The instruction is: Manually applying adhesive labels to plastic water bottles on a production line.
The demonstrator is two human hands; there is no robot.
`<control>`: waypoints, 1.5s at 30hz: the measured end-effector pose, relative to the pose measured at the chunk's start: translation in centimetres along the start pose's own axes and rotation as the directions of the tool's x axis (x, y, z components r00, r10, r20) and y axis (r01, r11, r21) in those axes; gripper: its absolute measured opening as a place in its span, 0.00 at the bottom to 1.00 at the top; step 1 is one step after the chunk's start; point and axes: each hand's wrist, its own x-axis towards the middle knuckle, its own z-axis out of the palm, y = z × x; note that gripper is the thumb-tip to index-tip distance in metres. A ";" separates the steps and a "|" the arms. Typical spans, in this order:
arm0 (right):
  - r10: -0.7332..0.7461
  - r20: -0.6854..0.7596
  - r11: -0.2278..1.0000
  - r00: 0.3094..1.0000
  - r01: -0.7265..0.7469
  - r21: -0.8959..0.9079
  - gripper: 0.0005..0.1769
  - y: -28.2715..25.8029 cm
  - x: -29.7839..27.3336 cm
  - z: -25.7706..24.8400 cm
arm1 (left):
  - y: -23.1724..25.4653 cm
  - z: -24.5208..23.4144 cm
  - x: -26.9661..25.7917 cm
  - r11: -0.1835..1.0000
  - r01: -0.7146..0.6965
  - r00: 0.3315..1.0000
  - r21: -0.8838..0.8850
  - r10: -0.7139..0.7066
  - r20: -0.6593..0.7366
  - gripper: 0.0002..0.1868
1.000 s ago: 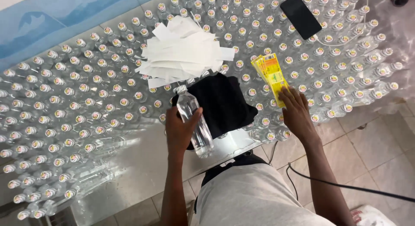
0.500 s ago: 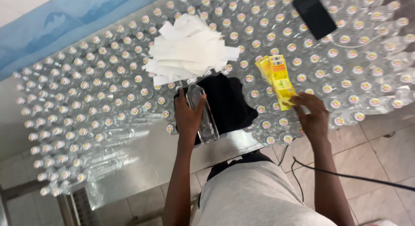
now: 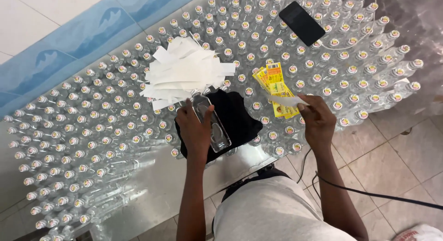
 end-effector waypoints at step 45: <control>0.482 0.536 0.873 0.693 -0.331 -0.358 0.12 -9.8 -0.8 2.9 | 1.7 -1.1 -6.0 0.184 -0.165 0.917 -0.969 -0.333 -0.219 0.18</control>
